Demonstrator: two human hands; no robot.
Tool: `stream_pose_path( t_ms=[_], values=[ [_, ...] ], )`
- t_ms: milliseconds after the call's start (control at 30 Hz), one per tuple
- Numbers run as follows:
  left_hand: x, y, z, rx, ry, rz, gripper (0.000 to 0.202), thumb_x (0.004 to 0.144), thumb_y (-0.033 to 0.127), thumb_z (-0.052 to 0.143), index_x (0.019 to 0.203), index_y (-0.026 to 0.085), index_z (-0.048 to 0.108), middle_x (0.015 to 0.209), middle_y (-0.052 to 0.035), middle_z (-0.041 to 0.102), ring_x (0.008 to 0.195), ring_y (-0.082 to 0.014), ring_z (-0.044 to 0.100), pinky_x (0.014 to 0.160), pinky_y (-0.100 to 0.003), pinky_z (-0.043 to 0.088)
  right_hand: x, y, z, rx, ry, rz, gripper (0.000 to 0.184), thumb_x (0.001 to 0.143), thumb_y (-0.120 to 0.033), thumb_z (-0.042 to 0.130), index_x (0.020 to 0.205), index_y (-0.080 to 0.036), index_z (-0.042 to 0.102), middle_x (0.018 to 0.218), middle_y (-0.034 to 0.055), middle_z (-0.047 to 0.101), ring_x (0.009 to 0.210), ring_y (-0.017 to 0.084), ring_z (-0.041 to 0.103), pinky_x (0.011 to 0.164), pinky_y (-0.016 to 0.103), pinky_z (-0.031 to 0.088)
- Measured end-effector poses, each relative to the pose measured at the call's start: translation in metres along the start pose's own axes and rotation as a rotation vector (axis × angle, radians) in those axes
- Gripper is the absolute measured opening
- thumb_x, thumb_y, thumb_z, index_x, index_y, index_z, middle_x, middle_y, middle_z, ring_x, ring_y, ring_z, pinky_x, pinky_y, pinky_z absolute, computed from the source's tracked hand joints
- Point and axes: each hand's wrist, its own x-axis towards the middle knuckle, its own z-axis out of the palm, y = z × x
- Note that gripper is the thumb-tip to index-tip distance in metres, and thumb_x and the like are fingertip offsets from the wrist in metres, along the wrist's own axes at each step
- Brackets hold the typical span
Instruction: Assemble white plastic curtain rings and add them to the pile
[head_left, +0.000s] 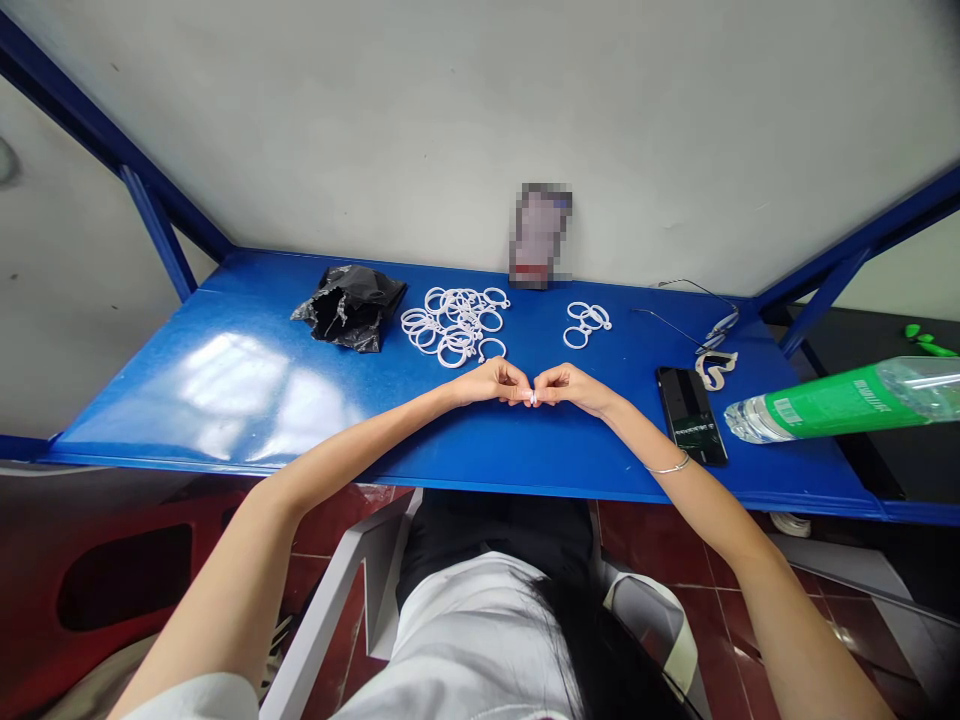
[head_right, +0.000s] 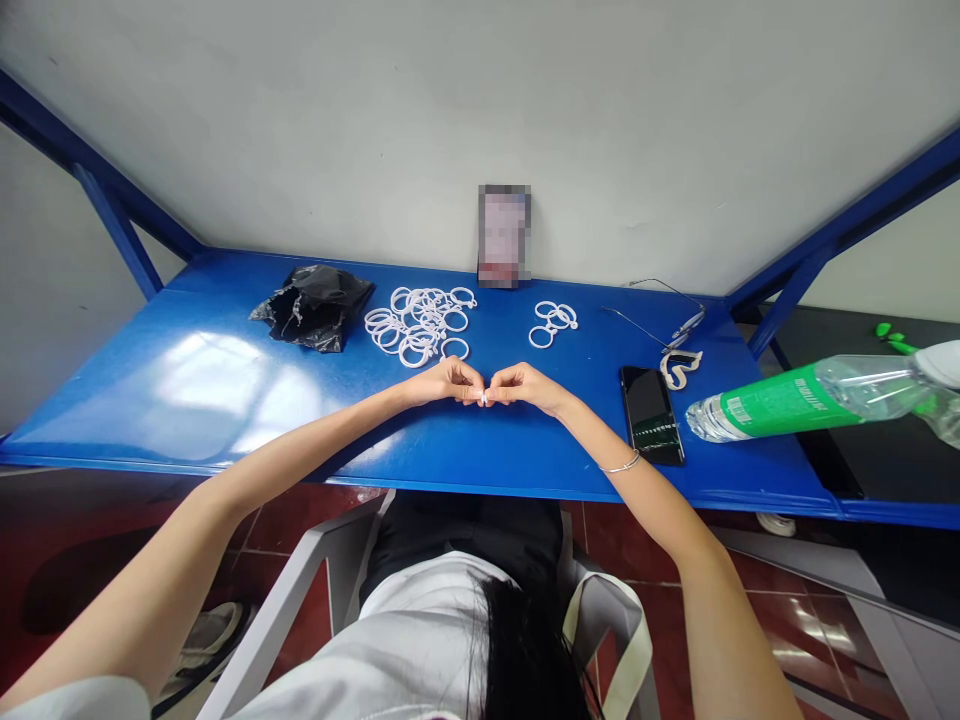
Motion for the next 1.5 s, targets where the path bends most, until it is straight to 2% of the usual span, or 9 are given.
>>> stream_pose_path(
  t_ms=[533,933,1033,1133,1233,1500],
  values=[
    [0.001,0.0,0.001,0.009,0.015,-0.04,0.037,0.066,0.044,0.078,0.072,0.009,0.073,0.054,-0.0006,0.058,0.05,-0.0064,0.047,0.051,-0.019,0.035,0.0,-0.004,0.002,-0.039,-0.032,0.017,0.023,0.072,-0.038,0.076,0.066,-0.016,0.073,0.066,0.0017,0.067,0.058,0.01,0.048,0.056,0.025,0.036],
    [0.001,-0.003,0.002,-0.018,0.034,-0.01,0.034,0.066,0.041,0.078,0.071,0.008,0.071,0.054,0.0,0.058,0.05,-0.0061,0.047,0.051,-0.019,0.035,0.0,-0.002,0.001,-0.036,-0.017,0.018,0.023,0.071,-0.038,0.076,0.066,-0.016,0.073,0.063,0.0006,0.065,0.058,0.01,0.047,0.058,0.025,0.035],
    [0.001,-0.004,0.003,-0.054,0.073,-0.011,0.038,0.067,0.045,0.077,0.072,0.008,0.07,0.055,-0.0002,0.058,0.052,-0.0067,0.048,0.05,-0.019,0.034,0.001,-0.001,0.002,0.032,0.026,0.014,0.026,0.07,-0.04,0.077,0.067,-0.016,0.072,0.064,0.0004,0.064,0.058,0.009,0.045,0.057,0.025,0.033],
    [0.003,-0.008,0.003,-0.152,0.153,0.026,0.041,0.069,0.049,0.076,0.072,0.009,0.067,0.063,-0.0017,0.061,0.054,-0.0069,0.05,0.051,-0.019,0.033,0.003,0.002,0.005,0.16,0.134,-0.001,0.032,0.067,-0.045,0.079,0.066,-0.015,0.068,0.066,0.0002,0.063,0.057,0.008,0.043,0.055,0.024,0.031],
    [0.006,-0.014,0.003,-0.236,0.196,0.084,0.042,0.072,0.05,0.074,0.073,0.009,0.064,0.053,0.0035,0.051,0.051,-0.0058,0.045,0.052,-0.02,0.032,0.005,0.004,0.008,0.277,0.218,-0.007,0.038,0.064,-0.05,0.081,0.068,-0.016,0.066,0.069,-0.0006,0.063,0.058,0.007,0.044,0.057,0.023,0.032],
    [0.009,-0.022,0.001,-0.251,0.227,0.113,0.042,0.072,0.049,0.075,0.079,0.009,0.064,0.06,0.0014,0.056,0.055,-0.0062,0.047,0.056,-0.021,0.034,0.006,0.007,0.01,0.314,0.26,-0.011,0.04,0.06,-0.05,0.084,0.067,-0.016,0.064,0.068,-0.002,0.061,0.059,0.007,0.047,0.06,0.023,0.035]
  ],
)
